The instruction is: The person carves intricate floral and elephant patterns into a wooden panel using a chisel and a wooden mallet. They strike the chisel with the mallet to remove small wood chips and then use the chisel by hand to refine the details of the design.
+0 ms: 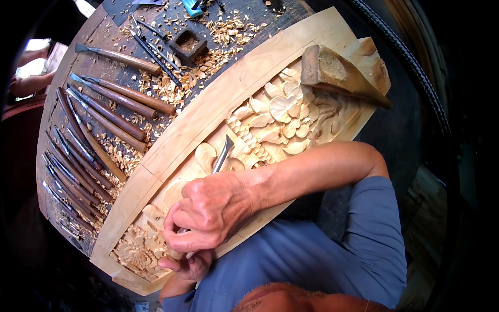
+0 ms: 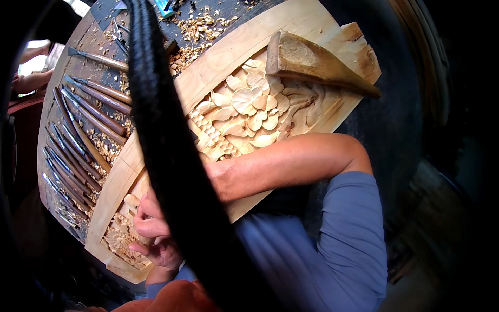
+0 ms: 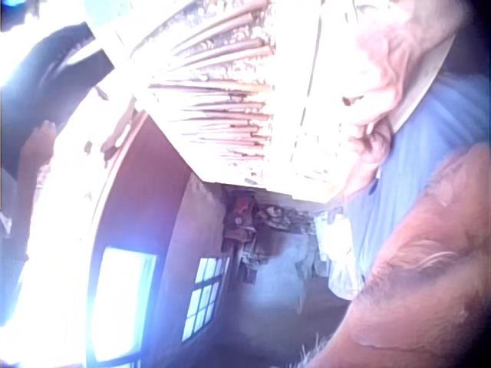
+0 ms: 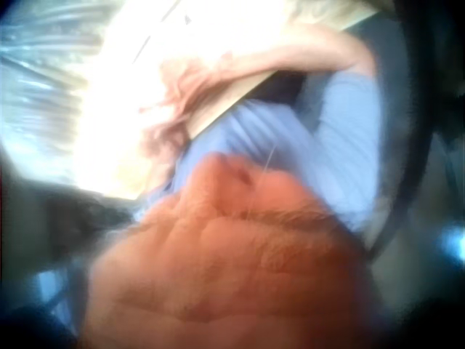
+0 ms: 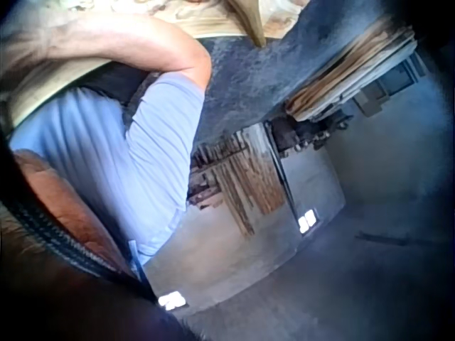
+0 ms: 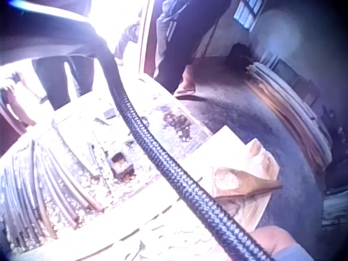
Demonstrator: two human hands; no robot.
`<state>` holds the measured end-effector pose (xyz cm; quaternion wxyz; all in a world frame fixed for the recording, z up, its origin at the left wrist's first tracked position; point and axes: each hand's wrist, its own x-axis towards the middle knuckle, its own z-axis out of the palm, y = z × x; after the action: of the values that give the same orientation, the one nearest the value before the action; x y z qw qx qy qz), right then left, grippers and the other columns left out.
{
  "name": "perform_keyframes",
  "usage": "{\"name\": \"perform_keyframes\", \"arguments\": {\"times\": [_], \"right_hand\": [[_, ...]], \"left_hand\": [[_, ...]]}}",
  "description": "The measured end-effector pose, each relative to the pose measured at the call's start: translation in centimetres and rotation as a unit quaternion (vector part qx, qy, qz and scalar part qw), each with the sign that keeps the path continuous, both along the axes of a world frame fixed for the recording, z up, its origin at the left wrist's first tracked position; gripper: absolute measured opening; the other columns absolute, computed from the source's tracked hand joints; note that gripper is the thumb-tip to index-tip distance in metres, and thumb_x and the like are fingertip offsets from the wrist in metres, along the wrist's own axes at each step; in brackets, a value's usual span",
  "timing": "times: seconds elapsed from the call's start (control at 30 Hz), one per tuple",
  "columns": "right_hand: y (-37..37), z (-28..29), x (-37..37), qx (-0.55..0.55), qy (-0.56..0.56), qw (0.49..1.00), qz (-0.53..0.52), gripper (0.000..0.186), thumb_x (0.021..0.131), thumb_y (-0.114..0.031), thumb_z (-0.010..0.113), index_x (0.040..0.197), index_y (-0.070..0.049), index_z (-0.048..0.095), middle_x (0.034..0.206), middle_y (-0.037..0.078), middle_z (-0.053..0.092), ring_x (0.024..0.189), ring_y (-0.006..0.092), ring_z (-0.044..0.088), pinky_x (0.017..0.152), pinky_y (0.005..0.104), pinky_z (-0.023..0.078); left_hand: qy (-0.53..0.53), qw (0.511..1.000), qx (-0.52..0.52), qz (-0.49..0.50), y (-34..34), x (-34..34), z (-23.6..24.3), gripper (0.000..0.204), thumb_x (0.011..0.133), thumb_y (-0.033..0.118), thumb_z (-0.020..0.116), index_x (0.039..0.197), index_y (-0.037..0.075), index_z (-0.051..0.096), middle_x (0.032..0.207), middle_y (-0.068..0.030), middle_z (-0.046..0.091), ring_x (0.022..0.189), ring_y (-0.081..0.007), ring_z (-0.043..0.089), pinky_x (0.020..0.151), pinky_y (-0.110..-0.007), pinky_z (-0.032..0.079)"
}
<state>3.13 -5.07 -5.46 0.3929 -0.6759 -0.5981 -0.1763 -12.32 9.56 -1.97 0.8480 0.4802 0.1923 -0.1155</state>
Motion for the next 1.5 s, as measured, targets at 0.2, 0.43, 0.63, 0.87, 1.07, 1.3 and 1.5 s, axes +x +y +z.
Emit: {"name": "perform_keyframes", "arguments": {"times": [0.2, 0.43, 0.63, 0.87, 1.07, 1.3, 1.5], "right_hand": [[-0.3, 0.8, 0.0, 0.010, 0.082, 0.997, 0.011, 0.027, 0.090, -0.027, 0.072, 0.100, -0.003, 0.067, 0.080, 0.004, 0.066, 0.058, 0.0127, 0.067, 0.046, 0.0285, 0.048], [-0.3, 0.9, 0.0, 0.043, 0.111, 0.993, 0.014, 0.028, 0.094, -0.031, 0.073, 0.096, -0.004, 0.067, 0.077, 0.002, 0.065, 0.056, 0.0119, 0.065, 0.045, 0.0281, 0.047], [-1.1, 1.3, 1.9, -0.022, 0.030, 0.999, 0.034, 0.024, 0.095, -0.028, 0.073, 0.096, -0.005, 0.065, 0.075, 0.001, 0.062, 0.055, 0.0122, 0.064, 0.045, 0.0285, 0.048], [-0.7, 0.9, 0.8, 0.028, -0.022, 0.999, -0.005, 0.023, 0.095, -0.024, 0.071, 0.097, -0.002, 0.064, 0.072, 0.002, 0.061, 0.055, 0.0117, 0.062, 0.046, 0.0285, 0.043], [-0.5, 2.1, 0.2, 0.014, -0.145, 0.988, -0.051, 0.025, 0.094, -0.024, 0.067, 0.098, 0.000, 0.062, 0.069, 0.001, 0.059, 0.055, 0.0125, 0.060, 0.048, 0.0291, 0.041], [-0.8, 3.0, 0.8, -0.033, 0.011, 0.998, 0.057, 0.031, 0.097, -0.037, 0.068, 0.094, -0.009, 0.056, 0.068, -0.001, 0.058, 0.056, 0.0163, 0.066, 0.049, 0.0340, 0.049], [-1.5, 1.3, 0.0, -0.064, 0.023, 0.997, 0.029, 0.039, 0.099, -0.047, 0.070, 0.092, -0.012, 0.057, 0.068, 0.000, 0.057, 0.061, 0.0179, 0.069, 0.050, 0.0354, 0.051]], "left_hand": [[-0.011, 0.997, 0.074, 0.030, -1.3, 0.6, 0.9, 0.115, 0.101, 0.094, 0.010, 0.151, -0.005, 0.041, 0.158, -0.0226, 0.047, 0.145, -0.0333, 0.046, 0.129, -0.052, 0.029], [-0.020, 0.996, 0.090, -0.011, -0.1, -0.3, 0.6, 0.112, 0.103, 0.091, 0.016, 0.157, -0.005, 0.036, 0.160, -0.0210, 0.046, 0.148, -0.0323, 0.045, 0.130, -0.051, 0.028], [-0.017, 0.996, 0.087, -0.027, 0.4, 0.0, 0.6, 0.110, 0.106, 0.088, 0.022, 0.164, -0.005, 0.030, 0.163, -0.0197, 0.044, 0.152, -0.0319, 0.043, 0.131, -0.051, 0.028], [-0.009, 0.994, 0.097, -0.048, 0.4, 0.8, 0.6, 0.110, 0.108, 0.085, 0.029, 0.171, -0.005, 0.023, 0.166, -0.0181, 0.043, 0.157, -0.0314, 0.042, 0.133, -0.050, 0.029], [-0.043, 0.993, 0.103, 0.049, 0.2, -1.2, -0.6, 0.108, 0.108, 0.085, 0.024, 0.171, -0.003, 0.025, 0.167, -0.0202, 0.042, 0.158, -0.0334, 0.041, 0.134, -0.052, 0.027], [-0.085, 0.993, 0.060, 0.051, -0.7, -1.0, -0.9, 0.103, 0.110, 0.079, 0.032, 0.172, -0.003, 0.023, 0.167, -0.0228, 0.043, 0.155, -0.0337, 0.044, 0.132, -0.053, 0.031], [-0.052, 0.994, 0.093, 0.034, -1.1, -0.5, 0.2, 0.090, 0.114, 0.062, 0.042, 0.171, -0.004, 0.023, 0.163, -0.0245, 0.048, 0.152, -0.0334, 0.050, 0.131, -0.050, 0.035]]}}
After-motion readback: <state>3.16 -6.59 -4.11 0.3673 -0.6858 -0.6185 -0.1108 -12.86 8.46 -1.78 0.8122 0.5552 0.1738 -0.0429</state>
